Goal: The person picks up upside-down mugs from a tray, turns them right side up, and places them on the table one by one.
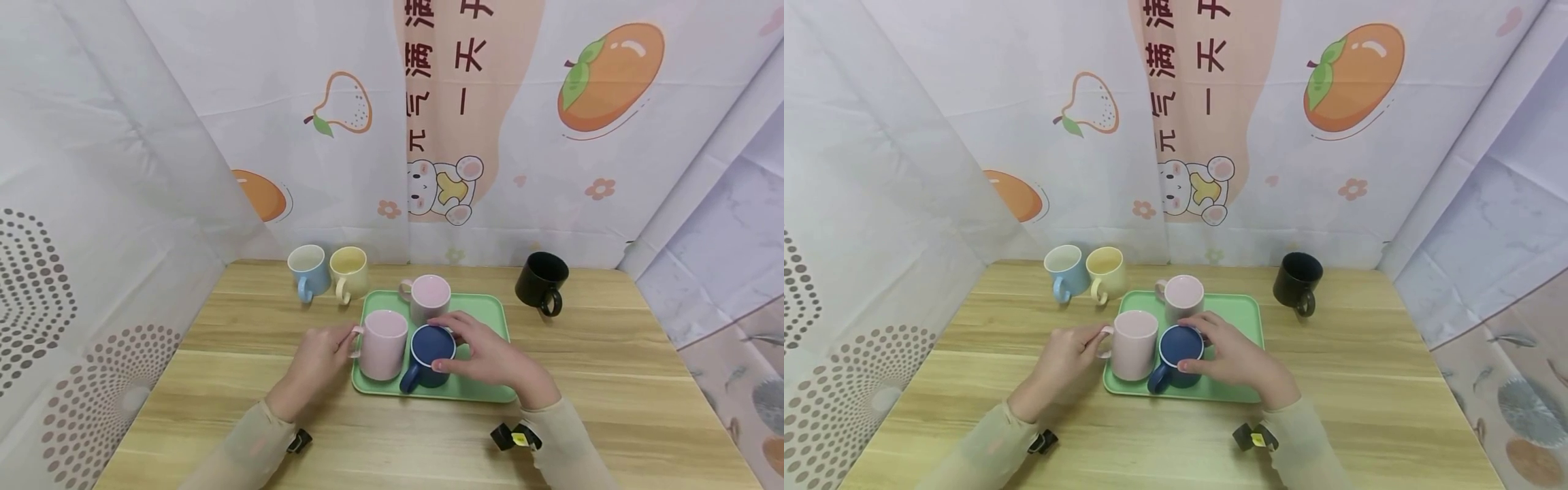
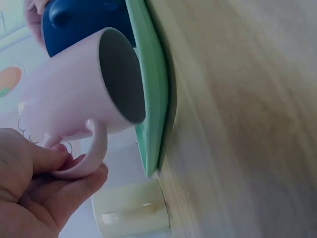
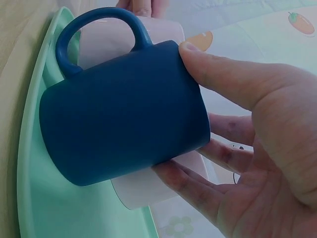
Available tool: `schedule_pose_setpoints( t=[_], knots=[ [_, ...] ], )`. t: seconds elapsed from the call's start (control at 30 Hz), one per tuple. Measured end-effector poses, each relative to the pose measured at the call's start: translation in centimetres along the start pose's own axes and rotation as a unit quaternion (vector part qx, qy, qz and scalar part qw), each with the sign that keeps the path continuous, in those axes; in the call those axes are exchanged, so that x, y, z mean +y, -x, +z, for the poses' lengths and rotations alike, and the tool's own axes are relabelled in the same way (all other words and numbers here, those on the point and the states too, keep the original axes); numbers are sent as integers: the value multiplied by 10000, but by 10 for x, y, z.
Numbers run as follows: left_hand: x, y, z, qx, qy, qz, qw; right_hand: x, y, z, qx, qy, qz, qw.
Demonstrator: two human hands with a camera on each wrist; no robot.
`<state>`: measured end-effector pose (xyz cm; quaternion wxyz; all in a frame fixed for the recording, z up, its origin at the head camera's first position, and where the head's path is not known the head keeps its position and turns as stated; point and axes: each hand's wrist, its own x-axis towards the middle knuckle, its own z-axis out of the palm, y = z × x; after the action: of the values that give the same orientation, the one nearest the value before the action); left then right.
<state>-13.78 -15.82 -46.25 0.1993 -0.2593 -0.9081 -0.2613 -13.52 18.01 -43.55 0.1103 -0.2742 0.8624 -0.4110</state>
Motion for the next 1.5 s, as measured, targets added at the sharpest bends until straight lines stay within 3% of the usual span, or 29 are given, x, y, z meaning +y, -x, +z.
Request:
schedule_pose_setpoints(
  t=[0.4, 0.57, 0.8, 1.1, 1.23, 1.43, 1.5],
  knots=[
    [-1, -13, 7, 709, -287, 697, 9946, 4, -1, 1, 30, 117, -59, 9999],
    [-3, -21, 4, 1203, -400, 1113, 9857, 5, 0, 0, 16, 91, -64, 9999],
    [-2, -35, -6, 1825, -361, 1331, 9735, 5, -1, 1, 21, 72, -74, 9999],
    [-4, -52, -9, 2528, 91, 749, 9646, 3, -1, 0, -10, 134, -5, 9999],
    [-2, -57, -5, 2619, 356, 499, 9632, 4, 0, 0, -18, 136, 22, 9999],
    [8, -64, 1, 2017, 1118, -279, 9727, 5, 0, 0, -29, 128, 83, 9999],
    [13, -65, 2, 1658, 1787, -709, 9672, 6, 0, 1, -31, 112, 60, 9999]
  ],
)
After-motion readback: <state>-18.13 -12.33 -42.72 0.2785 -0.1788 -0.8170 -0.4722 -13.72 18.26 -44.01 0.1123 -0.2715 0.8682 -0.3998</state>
